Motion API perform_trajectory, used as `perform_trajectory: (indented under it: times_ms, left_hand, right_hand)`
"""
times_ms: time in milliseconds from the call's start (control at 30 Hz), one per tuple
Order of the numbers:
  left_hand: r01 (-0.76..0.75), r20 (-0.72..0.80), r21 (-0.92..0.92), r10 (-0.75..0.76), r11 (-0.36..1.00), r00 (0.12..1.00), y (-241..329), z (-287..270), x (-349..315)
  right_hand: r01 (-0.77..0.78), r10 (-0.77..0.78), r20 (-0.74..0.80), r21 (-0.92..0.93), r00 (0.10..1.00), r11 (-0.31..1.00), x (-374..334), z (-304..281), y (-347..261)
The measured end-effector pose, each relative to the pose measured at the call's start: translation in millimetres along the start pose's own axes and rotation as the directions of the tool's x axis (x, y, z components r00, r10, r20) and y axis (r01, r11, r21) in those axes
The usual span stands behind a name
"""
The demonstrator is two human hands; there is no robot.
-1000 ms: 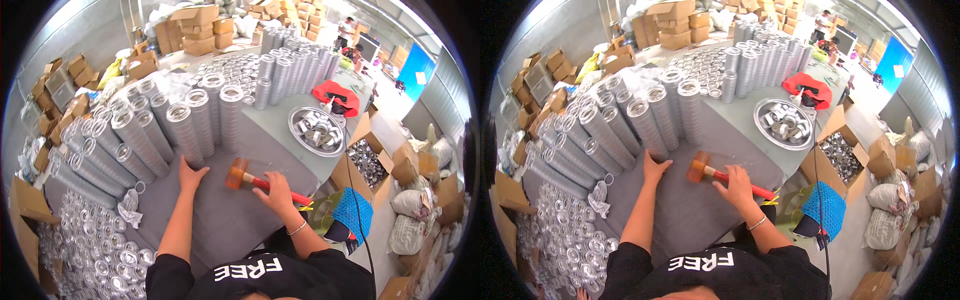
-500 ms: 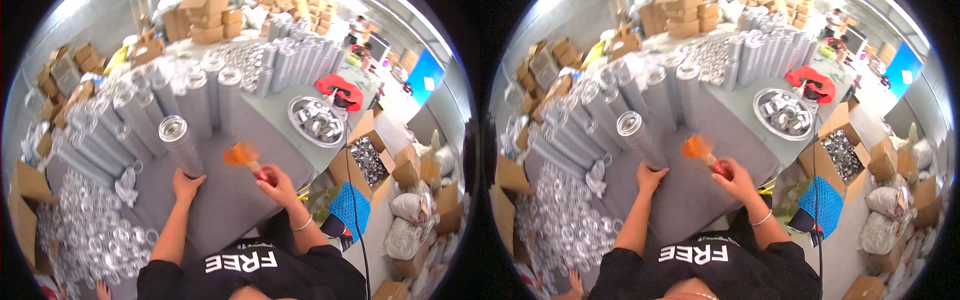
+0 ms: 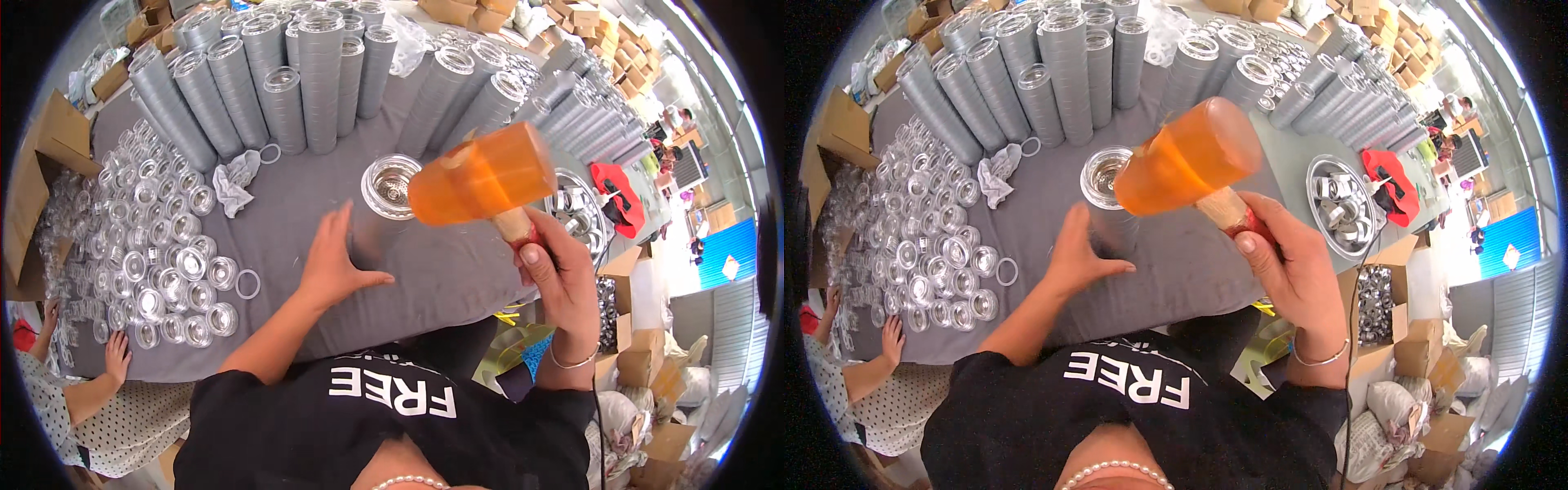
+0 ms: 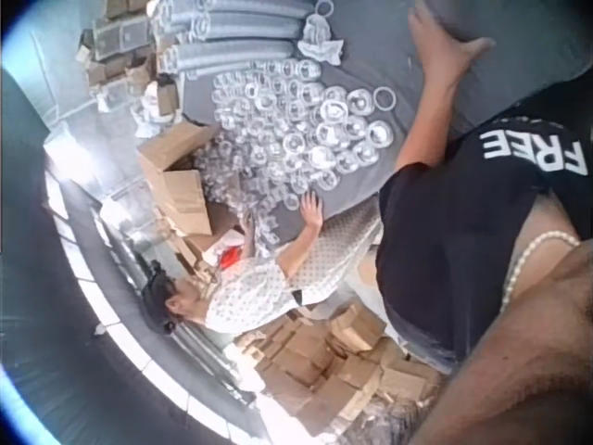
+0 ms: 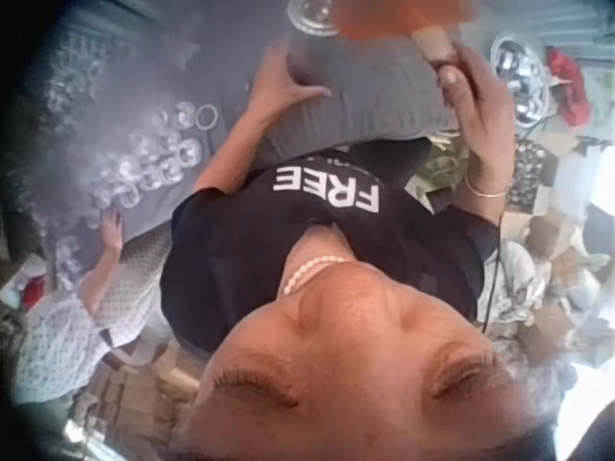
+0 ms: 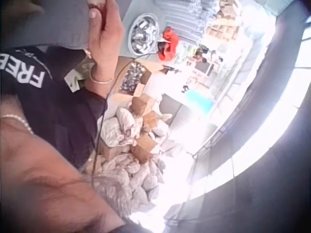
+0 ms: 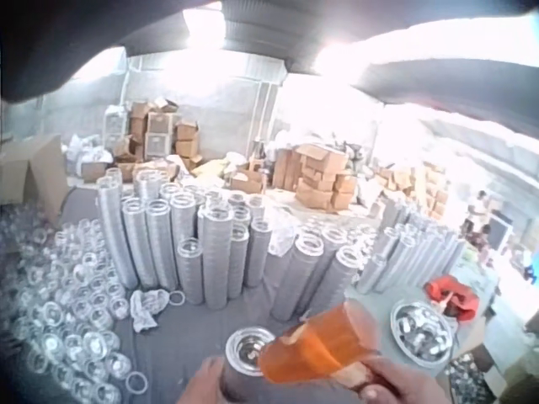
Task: The person assembles small metal components by placing a white ring into a metal mesh cup and then using a rubber mallet to tap the ring into place. The person repeats this process with multiple units, stacking the finished assemblies on the table.
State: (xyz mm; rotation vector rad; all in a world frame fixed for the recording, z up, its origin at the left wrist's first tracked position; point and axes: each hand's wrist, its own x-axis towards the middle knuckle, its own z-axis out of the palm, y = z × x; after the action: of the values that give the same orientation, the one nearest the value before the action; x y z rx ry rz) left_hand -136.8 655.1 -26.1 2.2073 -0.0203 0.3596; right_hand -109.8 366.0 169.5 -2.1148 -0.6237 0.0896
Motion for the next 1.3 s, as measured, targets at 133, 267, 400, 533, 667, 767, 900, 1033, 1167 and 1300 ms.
perform_trajectory:
  times_ms: [133, 267, 400, 533, 667, 767, 900, 1033, 1167, 1300]
  left_hand:
    - [-0.286, -0.196, -0.361, 0.227, 0.888, 0.954, 60, -46, 36]
    - [-0.048, -0.010, -0.607, 0.053, 0.793, 0.999, 88, -46, 56]
    - [-0.090, -0.057, -0.642, 0.070, 0.762, 0.996, 77, -31, 59]
    - [-0.092, -0.036, -0.540, 0.086, 0.837, 0.996, 85, -37, 56]
    - [-0.135, -0.141, -0.658, 0.055, 0.741, 0.988, 70, -24, 60]
    - [-0.173, -0.145, -0.615, 0.106, 0.769, 0.984, 77, -21, 58]
    - [-0.207, -0.172, -0.608, 0.127, 0.766, 0.977, 73, -18, 64]
    - [-0.221, -0.197, -0.638, 0.122, 0.738, 0.973, 71, -13, 61]
    - [-0.226, -0.192, -0.561, 0.140, 0.797, 0.971, 74, -20, 62]
    - [-0.249, -0.219, -0.620, 0.142, 0.744, 0.965, 76, -6, 65]
  right_hand:
    - [-0.026, 0.039, 0.110, -0.119, 0.993, 0.993, 9, -20, -9]
    - [0.134, -0.137, 0.018, -0.389, 0.990, 0.911, 24, -29, -19]
    - [0.146, -0.175, -0.222, -0.140, 0.959, 0.979, 53, -34, -50]
    - [0.345, -0.238, 0.253, -0.596, 0.938, 0.725, 80, 9, -66]
    - [0.064, -0.146, -0.289, -0.274, 0.946, 0.960, 84, -42, -84]
    - [0.129, -0.304, -0.202, -0.598, 0.931, 0.791, 51, -51, -25]
    - [0.013, -0.130, -0.220, -0.466, 0.967, 0.884, 31, -68, -34]
    - [0.205, -0.287, -0.264, -0.300, 0.921, 0.932, 30, -66, -50]
    - [0.466, -0.478, 0.218, -0.732, 0.851, 0.497, 34, -52, -34]
    - [0.231, -0.302, -0.014, -0.614, 0.953, 0.755, 17, -31, 25]
